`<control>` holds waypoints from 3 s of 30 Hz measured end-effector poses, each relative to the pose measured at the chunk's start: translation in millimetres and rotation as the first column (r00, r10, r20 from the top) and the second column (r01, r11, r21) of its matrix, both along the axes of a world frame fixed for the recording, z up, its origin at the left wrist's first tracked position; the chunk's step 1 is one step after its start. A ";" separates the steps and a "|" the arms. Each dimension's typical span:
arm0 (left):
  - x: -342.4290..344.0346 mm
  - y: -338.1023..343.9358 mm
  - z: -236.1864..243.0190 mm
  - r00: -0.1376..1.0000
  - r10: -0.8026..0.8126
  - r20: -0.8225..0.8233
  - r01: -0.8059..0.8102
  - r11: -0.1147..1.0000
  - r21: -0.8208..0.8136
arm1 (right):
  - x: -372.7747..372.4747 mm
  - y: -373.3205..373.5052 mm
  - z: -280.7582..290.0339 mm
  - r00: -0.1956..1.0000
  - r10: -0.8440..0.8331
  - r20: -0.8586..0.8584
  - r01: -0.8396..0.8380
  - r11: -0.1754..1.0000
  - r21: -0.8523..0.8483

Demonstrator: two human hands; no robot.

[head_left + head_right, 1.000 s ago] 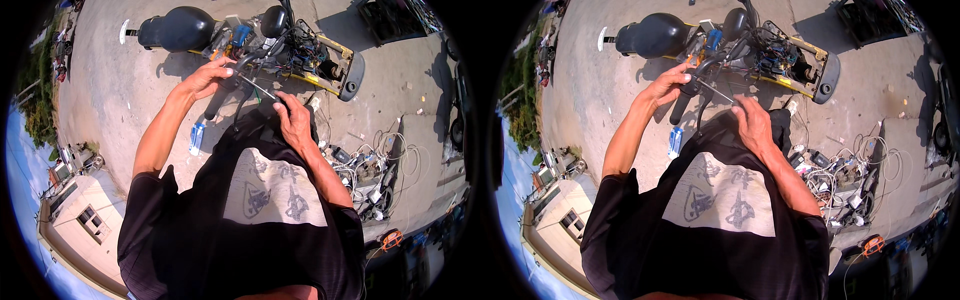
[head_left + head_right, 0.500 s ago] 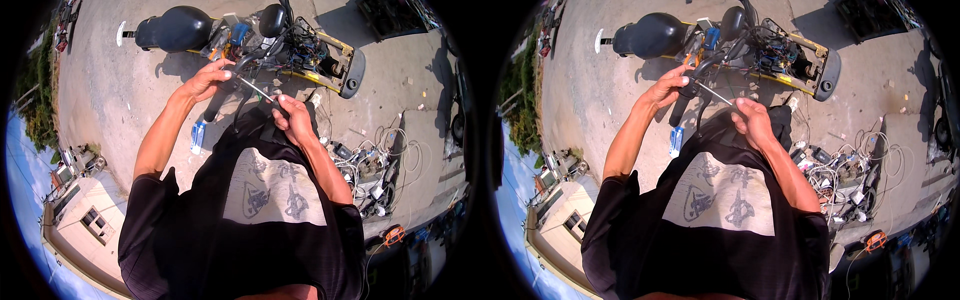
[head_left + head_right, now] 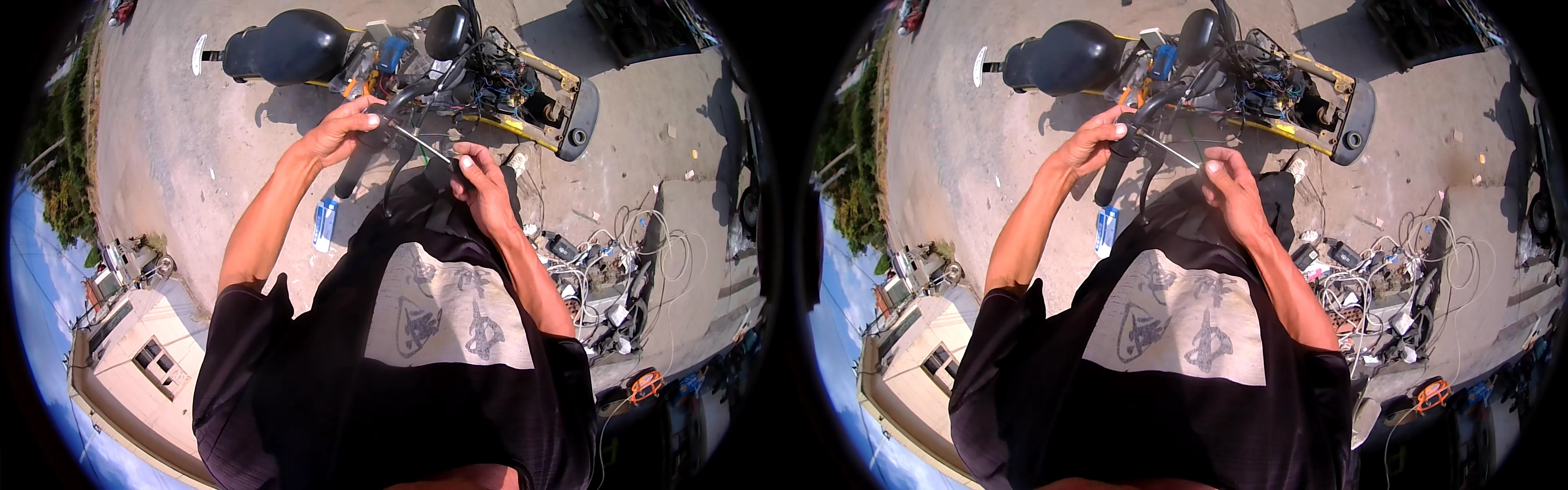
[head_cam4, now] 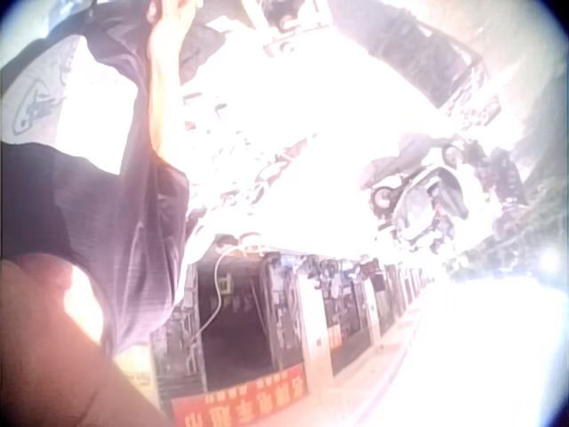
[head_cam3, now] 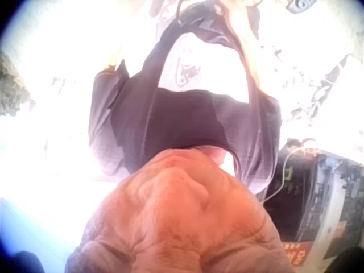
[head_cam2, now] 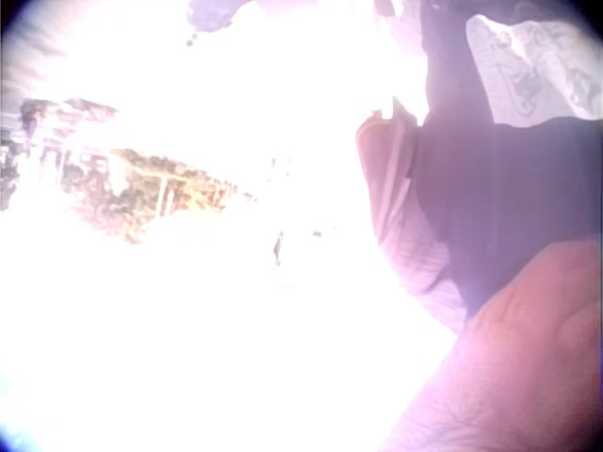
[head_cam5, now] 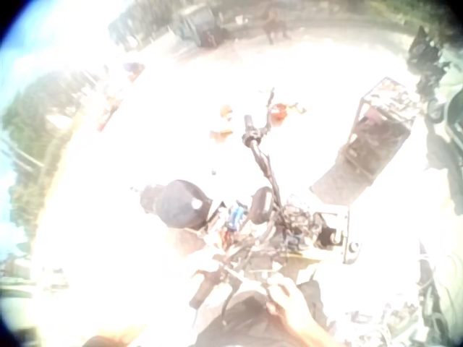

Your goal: The person uses a T-handle wrench to tighten bolts on the scooter's handlebar assembly and then moves to the front wheel area to adjust components near the brake caliper. The person handles the wrench and scooter parts directly.

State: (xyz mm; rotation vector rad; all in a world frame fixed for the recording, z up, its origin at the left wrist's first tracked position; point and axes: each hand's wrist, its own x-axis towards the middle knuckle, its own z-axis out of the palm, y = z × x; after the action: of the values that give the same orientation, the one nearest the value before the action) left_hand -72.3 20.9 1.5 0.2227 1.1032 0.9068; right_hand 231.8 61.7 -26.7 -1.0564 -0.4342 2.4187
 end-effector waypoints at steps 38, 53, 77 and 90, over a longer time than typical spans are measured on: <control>6.1 -2.1 4.8 0.996 -0.006 -0.084 0.008 1.000 0.026 | 1.0 -3.1 15.0 0.872 -0.038 0.489 -0.356 0.635 0.685; 6.6 -3.1 3.7 0.995 0.009 -0.102 -0.006 0.999 0.031 | -2.3 0.0 17.0 0.949 0.227 0.220 -0.241 0.969 0.043; 7.4 -2.9 1.2 0.992 0.012 -0.123 -0.006 0.999 0.047 | 3.5 3.8 6.1 0.980 0.198 -0.033 -0.198 0.980 0.007; 11.5 -3.2 6.1 0.990 0.017 -0.141 -0.012 0.999 0.038 | 3.2 7.4 17.1 0.878 -0.078 0.473 -0.440 0.259 0.860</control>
State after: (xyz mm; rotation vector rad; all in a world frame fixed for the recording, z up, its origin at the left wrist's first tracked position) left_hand -60.8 17.6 7.5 0.3135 1.2212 0.9360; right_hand 234.9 69.1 -9.6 -0.8833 -2.0011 1.4064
